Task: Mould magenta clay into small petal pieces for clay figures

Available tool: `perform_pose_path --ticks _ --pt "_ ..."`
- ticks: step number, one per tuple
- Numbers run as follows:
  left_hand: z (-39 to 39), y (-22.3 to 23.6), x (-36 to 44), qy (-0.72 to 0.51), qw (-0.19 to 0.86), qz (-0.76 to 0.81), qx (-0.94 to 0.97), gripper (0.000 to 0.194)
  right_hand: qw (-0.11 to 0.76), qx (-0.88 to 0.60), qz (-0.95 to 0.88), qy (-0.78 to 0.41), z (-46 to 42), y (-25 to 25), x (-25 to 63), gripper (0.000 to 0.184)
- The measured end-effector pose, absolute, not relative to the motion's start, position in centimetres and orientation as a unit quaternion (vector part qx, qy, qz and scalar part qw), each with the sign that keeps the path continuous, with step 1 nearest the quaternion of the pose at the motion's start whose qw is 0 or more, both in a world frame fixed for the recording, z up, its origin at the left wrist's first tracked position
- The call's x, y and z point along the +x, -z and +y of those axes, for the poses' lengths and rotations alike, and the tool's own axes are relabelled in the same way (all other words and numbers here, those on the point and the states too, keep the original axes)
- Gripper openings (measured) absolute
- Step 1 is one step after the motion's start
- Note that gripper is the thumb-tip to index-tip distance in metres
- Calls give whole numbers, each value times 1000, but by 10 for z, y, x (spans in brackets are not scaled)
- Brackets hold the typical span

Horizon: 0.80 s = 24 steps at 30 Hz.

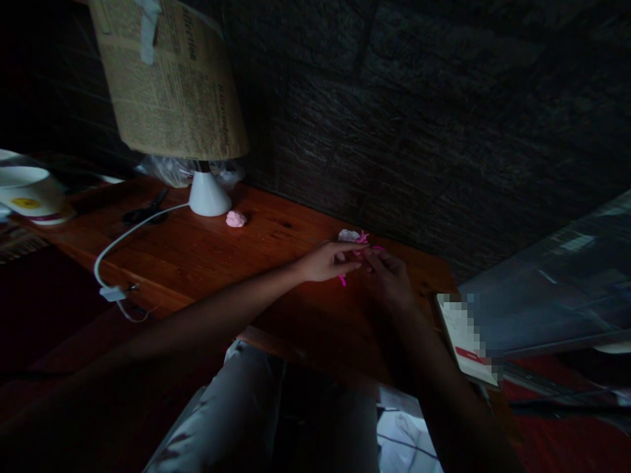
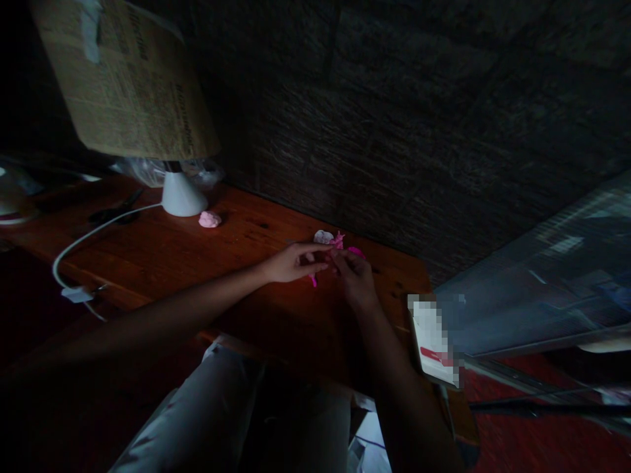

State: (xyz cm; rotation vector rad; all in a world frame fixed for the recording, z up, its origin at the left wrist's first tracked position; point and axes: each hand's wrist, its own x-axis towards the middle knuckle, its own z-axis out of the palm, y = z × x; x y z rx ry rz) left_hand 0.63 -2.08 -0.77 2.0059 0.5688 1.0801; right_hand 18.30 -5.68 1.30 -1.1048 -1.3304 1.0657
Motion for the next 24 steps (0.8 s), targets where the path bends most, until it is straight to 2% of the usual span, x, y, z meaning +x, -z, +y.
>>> perform_pose_path --ticks 7,14,18,24 --pt "-21 6 5 -455 302 241 802 38 512 -467 -584 -422 -60 -18 184 34" --pt "-20 6 4 -452 317 233 801 30 517 -468 -605 -384 -58 -13 182 38" --pt "-21 5 5 -443 364 217 790 27 508 -477 -618 -363 -56 -9 181 38" --pt "-22 5 5 -443 395 227 772 36 503 -473 -617 -378 -56 -8 180 39"
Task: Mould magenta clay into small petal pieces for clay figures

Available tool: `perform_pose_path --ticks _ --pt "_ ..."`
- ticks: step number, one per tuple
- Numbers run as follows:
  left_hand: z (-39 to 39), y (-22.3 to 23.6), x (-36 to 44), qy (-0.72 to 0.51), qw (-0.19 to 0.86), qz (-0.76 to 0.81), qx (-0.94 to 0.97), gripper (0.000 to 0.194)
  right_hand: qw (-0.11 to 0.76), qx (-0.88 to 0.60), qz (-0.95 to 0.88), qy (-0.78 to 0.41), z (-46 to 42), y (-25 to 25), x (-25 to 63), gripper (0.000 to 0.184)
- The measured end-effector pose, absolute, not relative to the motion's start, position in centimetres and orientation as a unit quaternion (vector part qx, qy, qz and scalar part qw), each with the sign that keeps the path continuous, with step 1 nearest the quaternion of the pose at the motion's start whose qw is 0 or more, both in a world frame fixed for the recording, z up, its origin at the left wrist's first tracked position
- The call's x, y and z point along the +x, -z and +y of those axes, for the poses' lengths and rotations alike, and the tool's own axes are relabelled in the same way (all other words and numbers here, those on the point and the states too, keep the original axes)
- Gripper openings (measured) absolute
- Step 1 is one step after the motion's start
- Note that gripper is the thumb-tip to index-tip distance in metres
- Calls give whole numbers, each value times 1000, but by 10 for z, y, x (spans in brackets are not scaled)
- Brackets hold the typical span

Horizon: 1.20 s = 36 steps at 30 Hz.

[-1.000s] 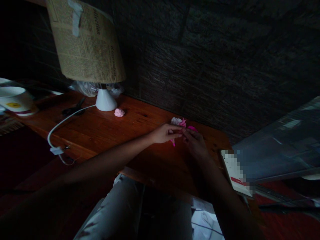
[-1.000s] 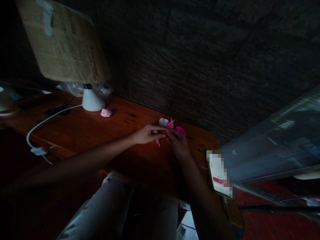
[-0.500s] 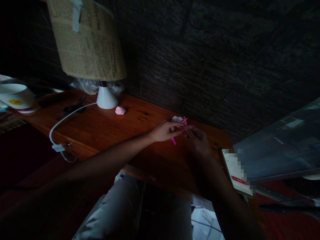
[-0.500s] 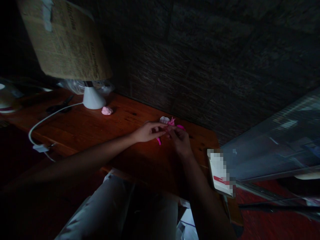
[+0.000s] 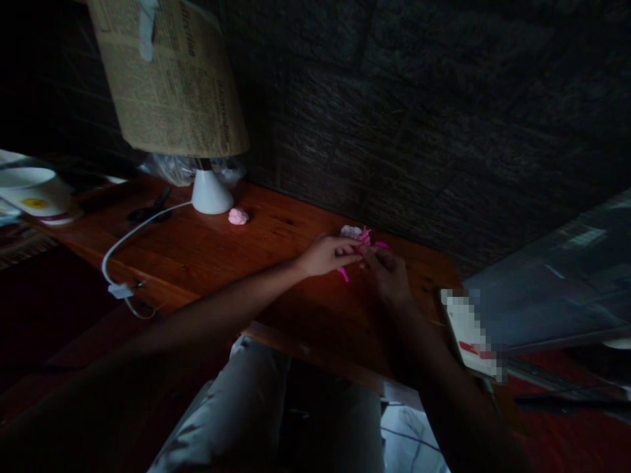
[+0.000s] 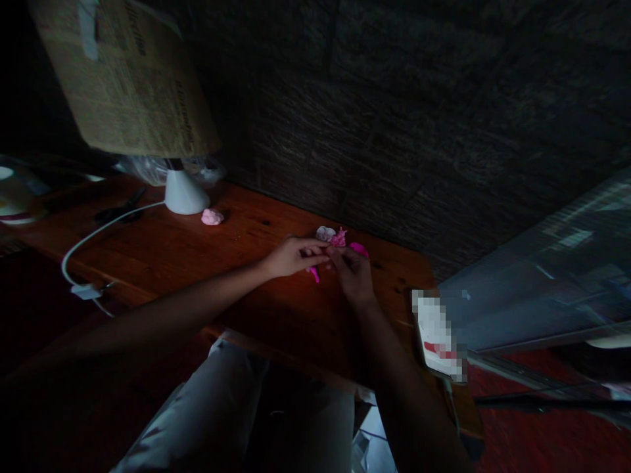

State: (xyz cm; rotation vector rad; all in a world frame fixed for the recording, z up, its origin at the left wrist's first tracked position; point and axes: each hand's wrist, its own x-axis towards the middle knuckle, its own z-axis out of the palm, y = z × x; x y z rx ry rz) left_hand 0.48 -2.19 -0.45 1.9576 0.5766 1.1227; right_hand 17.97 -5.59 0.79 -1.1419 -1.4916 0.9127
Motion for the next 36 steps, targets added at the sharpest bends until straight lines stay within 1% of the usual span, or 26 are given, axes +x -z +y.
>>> perform_pose_path --ticks 3,8,12,17,23,29,36 --pt "-21 5 4 -450 383 232 773 38 508 -459 -586 -434 -56 -8 179 36" --pt "-19 7 3 -460 364 242 773 34 501 -447 -526 -522 -60 -14 177 38" --pt "-20 7 2 -457 358 241 778 33 498 -452 -481 -563 -62 -19 177 37" --pt "-19 8 2 -444 352 237 789 32 501 -479 -435 -574 -62 -21 178 38" --pt "-20 6 2 -452 334 260 785 31 520 -474 -399 -588 -60 -21 177 37" --pt "-19 6 0 -457 258 288 801 28 503 -481 -423 -581 -62 -21 177 38" --pt "-19 5 1 -432 252 278 820 29 499 -492 -454 -551 -59 -15 179 39"
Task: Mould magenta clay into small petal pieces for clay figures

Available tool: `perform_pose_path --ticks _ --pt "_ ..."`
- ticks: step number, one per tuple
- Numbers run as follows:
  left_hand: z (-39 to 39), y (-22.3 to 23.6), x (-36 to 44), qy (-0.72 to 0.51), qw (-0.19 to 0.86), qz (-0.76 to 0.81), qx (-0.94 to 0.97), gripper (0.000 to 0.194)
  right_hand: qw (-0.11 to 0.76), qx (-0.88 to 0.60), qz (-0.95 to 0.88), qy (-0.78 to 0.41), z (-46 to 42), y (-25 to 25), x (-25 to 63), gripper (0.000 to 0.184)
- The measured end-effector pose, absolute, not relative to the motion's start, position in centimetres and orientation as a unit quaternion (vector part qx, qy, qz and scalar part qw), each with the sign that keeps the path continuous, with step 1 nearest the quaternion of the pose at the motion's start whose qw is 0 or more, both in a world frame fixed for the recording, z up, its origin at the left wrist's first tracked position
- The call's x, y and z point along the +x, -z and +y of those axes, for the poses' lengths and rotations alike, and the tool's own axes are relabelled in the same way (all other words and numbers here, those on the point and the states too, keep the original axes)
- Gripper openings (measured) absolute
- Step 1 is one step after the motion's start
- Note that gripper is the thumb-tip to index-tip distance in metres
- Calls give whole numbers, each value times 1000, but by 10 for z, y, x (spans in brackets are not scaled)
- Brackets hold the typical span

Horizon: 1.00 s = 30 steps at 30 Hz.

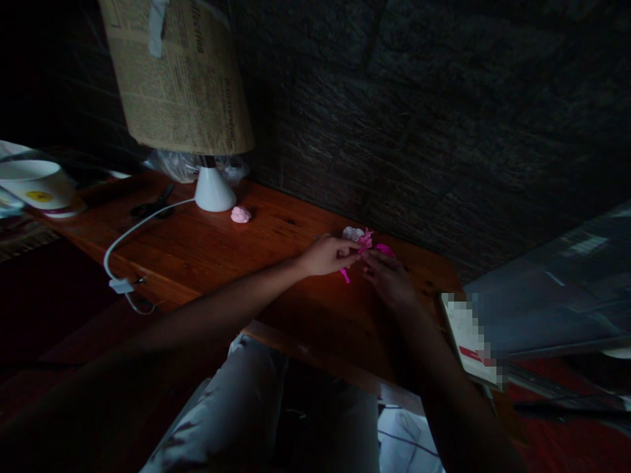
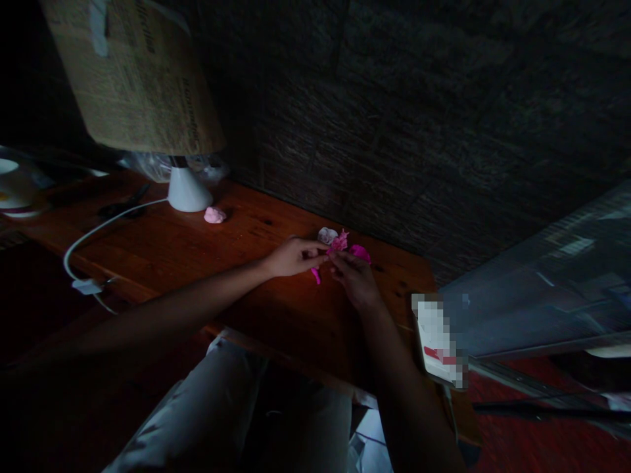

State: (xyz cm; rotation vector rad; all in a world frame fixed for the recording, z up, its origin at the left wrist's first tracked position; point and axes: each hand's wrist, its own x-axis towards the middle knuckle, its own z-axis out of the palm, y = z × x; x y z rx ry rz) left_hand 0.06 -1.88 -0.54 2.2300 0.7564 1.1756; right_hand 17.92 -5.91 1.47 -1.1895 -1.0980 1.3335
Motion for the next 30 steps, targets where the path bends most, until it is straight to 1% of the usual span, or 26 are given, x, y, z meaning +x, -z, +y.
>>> perform_pose_path --ticks 7,15,21,27,30 --pt "-18 7 0 -426 238 291 823 29 545 -479 -477 -496 -53 -6 181 34" --pt "-19 5 0 -435 248 296 814 31 560 -498 -501 -433 -54 -10 180 38" --pt "-19 6 1 -459 233 299 804 29 573 -522 -503 -382 -56 -12 179 37" --pt "-19 5 1 -465 252 294 796 27 553 -498 -546 -386 -59 -15 177 37" --pt "-19 6 2 -470 284 290 784 26 550 -494 -550 -388 -59 -15 176 36"
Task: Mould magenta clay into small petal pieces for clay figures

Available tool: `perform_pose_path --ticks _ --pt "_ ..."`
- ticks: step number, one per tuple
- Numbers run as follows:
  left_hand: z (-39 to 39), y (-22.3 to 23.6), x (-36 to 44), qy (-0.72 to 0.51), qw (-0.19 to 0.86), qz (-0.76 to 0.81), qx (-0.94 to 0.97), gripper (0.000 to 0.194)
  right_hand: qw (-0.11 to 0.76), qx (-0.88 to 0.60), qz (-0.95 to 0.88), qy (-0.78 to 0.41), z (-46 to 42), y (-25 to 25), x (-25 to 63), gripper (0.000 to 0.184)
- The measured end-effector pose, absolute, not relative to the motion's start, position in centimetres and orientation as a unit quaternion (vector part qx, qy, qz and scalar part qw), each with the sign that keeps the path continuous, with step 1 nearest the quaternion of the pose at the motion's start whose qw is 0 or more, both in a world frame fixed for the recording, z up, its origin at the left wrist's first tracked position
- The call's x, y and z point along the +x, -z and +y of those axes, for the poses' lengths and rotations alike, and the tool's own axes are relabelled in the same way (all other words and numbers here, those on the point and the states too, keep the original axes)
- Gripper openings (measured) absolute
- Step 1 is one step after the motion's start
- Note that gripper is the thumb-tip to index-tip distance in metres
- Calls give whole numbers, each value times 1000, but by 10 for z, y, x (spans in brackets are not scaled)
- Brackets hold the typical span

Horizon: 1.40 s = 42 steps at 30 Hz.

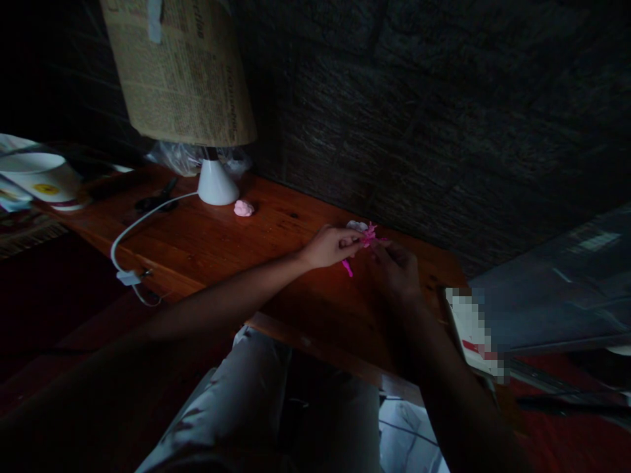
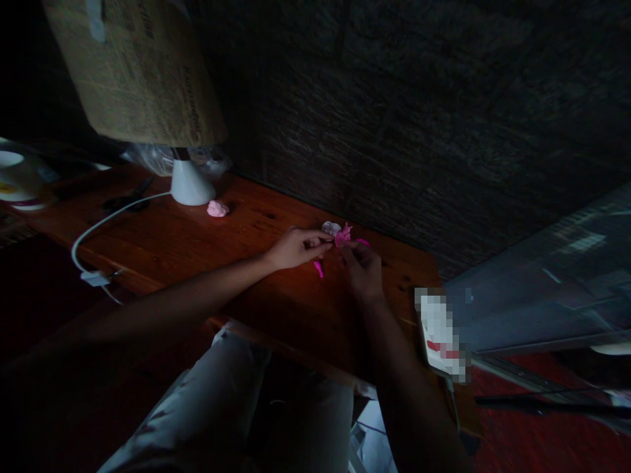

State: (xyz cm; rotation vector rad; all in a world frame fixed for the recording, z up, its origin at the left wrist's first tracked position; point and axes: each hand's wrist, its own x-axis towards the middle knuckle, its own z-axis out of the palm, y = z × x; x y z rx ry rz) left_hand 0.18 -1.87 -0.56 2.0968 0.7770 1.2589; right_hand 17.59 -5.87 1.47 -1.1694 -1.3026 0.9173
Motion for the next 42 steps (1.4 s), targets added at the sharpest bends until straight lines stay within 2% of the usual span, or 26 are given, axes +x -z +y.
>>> perform_pose_path --ticks 5,10,25,37,42 --pt "-17 7 6 -456 394 241 761 30 542 -494 -530 -426 -57 -10 176 36" --pt "-17 2 6 -447 437 229 746 36 536 -470 -542 -444 -58 -9 178 30" --pt "-14 4 8 -468 472 246 706 32 529 -497 -546 -419 -58 -10 178 28" --pt "-15 2 6 -467 442 223 733 37 499 -488 -569 -435 -59 -10 179 29" --pt "-14 1 5 -464 482 226 707 43 506 -481 -565 -440 -57 -8 179 29"
